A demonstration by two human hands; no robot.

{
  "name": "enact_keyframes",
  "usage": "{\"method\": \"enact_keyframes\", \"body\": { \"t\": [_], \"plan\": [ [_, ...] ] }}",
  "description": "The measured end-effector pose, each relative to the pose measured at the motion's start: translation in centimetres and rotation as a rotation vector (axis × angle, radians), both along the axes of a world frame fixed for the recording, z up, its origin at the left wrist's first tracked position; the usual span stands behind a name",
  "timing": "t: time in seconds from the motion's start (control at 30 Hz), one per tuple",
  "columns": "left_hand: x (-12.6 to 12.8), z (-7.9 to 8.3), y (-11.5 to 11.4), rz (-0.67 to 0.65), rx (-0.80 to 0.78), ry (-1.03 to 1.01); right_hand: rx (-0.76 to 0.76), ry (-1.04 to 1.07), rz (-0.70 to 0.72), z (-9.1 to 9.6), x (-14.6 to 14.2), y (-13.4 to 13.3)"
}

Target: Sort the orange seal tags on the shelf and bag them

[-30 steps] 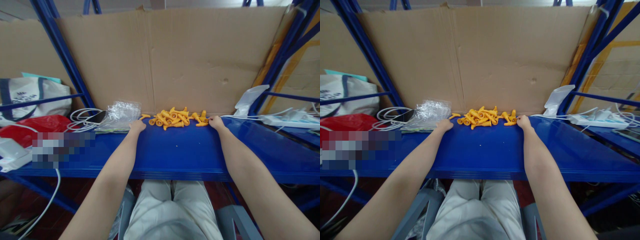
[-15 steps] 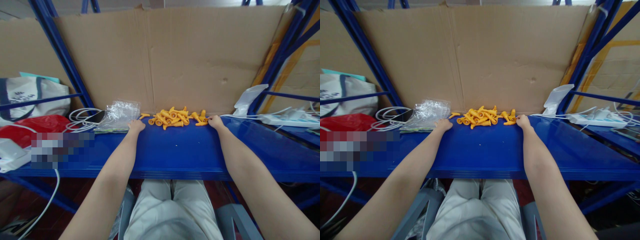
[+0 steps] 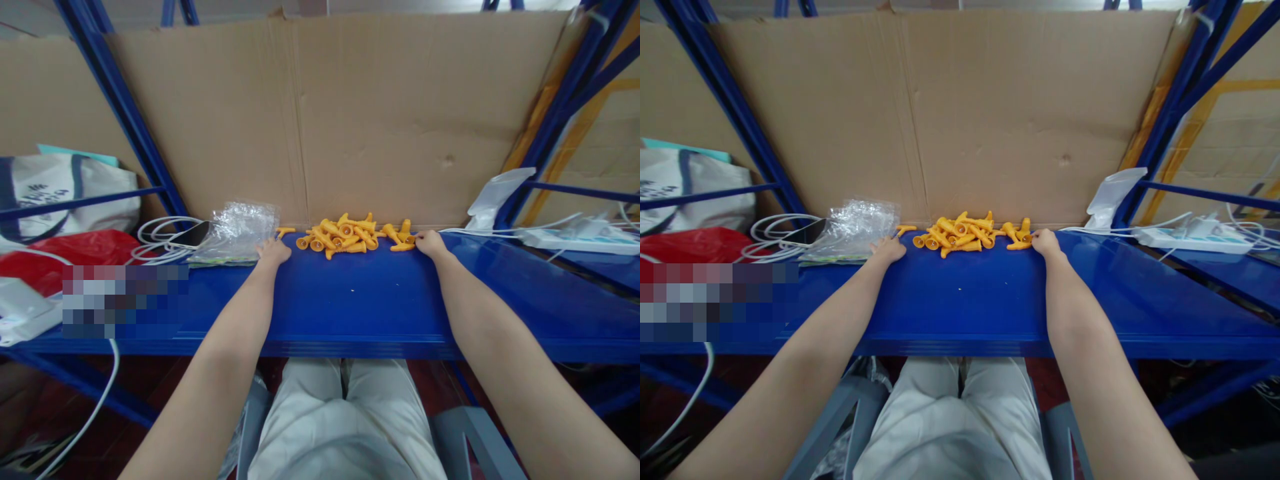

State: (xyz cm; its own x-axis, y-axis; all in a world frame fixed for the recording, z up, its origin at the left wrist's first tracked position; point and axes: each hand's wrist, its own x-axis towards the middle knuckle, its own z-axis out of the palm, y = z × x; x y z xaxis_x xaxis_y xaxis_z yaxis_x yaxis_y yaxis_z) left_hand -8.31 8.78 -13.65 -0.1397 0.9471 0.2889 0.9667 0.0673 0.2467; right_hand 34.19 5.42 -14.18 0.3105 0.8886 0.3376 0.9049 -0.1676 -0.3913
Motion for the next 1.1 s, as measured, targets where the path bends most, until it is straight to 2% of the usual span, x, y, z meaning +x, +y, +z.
{"method": "enact_keyframes", "body": {
  "t": [0.17,0.43,0.63,0.83,0.93,1.1],
  "plan": [
    [0.4,0.2,-0.5,0.017,-0.044,0.001,0.008,0.014,-0.009,0.0,0.0,0.0],
    [0.1,0.4,-0.1,-0.005,0.148,-0.003,0.019,-0.012,-0.012,-0.3,0.3,0.3],
    [0.2,0.4,-0.2,0.022,0.090,-0.017,0.015,-0.015,-0.006,-0.1,0.1,0.1],
    [0.0,0.5,-0.1,0.007,0.107,0.002,-0.012,0.020,-0.016,0.2,-0.3,-0.3],
    [0.2,0.5,0.0,-0.089,0.136,-0.019,-0.009,0.014,-0.017,0.2,-0.2,-0.2],
    [1.5,0.3,0.1,-0.392,0.051,-0.015,-0.015,0.003,-0.024,0.2,-0.1,-0.1]
  ]
}}
